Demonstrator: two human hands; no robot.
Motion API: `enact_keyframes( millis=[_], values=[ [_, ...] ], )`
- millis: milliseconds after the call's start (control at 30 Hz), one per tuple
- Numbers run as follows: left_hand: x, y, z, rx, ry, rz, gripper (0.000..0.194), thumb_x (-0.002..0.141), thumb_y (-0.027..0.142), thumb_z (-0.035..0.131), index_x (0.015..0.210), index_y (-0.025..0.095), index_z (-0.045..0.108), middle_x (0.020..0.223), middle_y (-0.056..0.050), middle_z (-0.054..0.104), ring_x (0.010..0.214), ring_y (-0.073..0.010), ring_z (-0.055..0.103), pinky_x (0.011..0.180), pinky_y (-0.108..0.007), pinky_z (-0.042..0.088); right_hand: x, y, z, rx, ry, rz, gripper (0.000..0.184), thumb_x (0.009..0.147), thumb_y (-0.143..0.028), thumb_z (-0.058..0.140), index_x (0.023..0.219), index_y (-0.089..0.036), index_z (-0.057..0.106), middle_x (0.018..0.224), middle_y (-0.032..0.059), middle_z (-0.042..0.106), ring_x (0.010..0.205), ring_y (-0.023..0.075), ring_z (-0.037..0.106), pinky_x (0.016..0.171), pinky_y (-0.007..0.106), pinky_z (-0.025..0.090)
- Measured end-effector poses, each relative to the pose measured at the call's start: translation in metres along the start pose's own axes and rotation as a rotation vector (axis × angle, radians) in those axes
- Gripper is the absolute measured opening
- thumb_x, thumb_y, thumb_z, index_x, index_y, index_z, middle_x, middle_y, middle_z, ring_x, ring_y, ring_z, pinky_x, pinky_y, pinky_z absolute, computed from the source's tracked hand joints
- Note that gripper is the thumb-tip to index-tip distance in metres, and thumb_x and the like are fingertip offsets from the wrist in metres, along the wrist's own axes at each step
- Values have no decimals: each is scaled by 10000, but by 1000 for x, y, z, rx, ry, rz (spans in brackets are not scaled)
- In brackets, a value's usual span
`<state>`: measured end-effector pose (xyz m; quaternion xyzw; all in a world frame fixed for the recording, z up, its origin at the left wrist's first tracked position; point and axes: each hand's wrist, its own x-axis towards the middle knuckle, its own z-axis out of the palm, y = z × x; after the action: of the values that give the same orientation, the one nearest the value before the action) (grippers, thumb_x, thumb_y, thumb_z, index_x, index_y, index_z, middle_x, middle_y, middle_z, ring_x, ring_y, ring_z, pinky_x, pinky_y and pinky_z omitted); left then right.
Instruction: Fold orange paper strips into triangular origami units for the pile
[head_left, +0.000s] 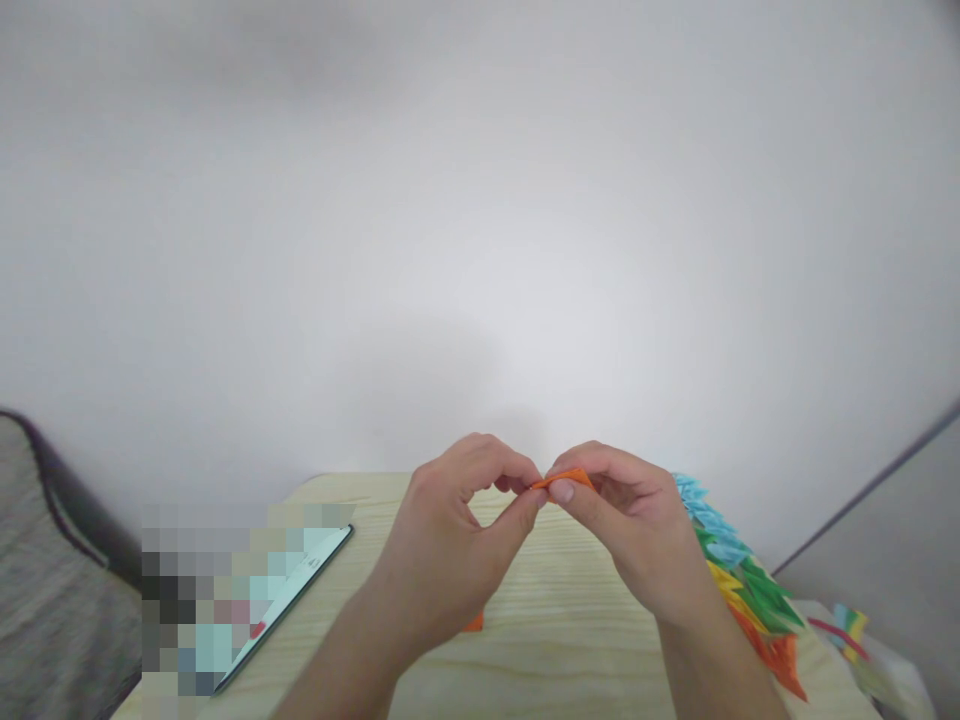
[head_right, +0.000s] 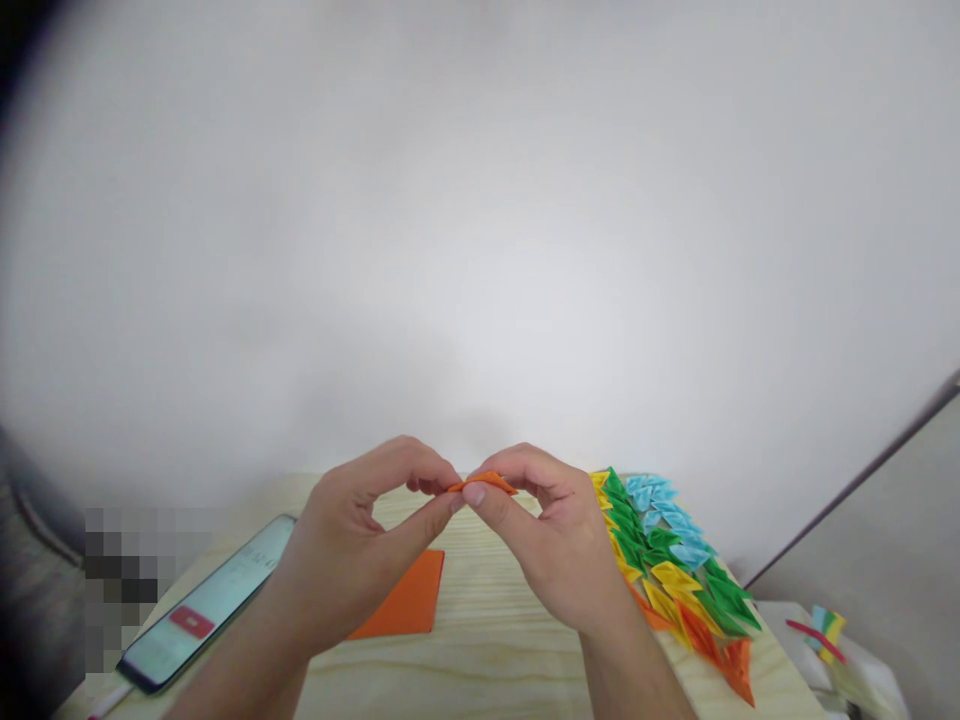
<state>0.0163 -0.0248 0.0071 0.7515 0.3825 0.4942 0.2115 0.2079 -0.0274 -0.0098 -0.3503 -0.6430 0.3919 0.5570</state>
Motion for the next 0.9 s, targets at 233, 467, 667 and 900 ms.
enact_keyframes(
  millis=[233,467,667,900],
  values=[
    [0,1,0,-63,-9,-75,87,884,204,738,805,237,729,785,37,706,783,-137,628,756,-306,490,0,2,-2,-14,-5,-58,38,918,-285,793,915,-250,805,922,37,763,861,192,681,788,335,526],
    [-3,1,-2,-132,-17,-98,112,896,197,723,790,225,702,769,21,701,771,-152,616,755,-325,474,-1,1,-3,13,-15,-78,48,908,-256,802,944,-268,831,943,50,775,893,216,701,815,370,542],
    [-4,3,-1,-161,-9,-55,86,899,184,728,825,221,704,793,10,683,794,-155,604,763,-325,479,2,-1,-2,80,-49,-33,36,904,-273,807,917,-265,839,946,51,790,888,213,708,818,359,553],
    [-5,5,-2,-227,-37,-12,127,953,152,650,943,252,727,877,9,688,868,-161,603,815,-330,493,4,8,-4,228,-66,122,254,992,-420,688,995,-215,838,854,60,782,814,198,676,799,340,529]
  ],
)
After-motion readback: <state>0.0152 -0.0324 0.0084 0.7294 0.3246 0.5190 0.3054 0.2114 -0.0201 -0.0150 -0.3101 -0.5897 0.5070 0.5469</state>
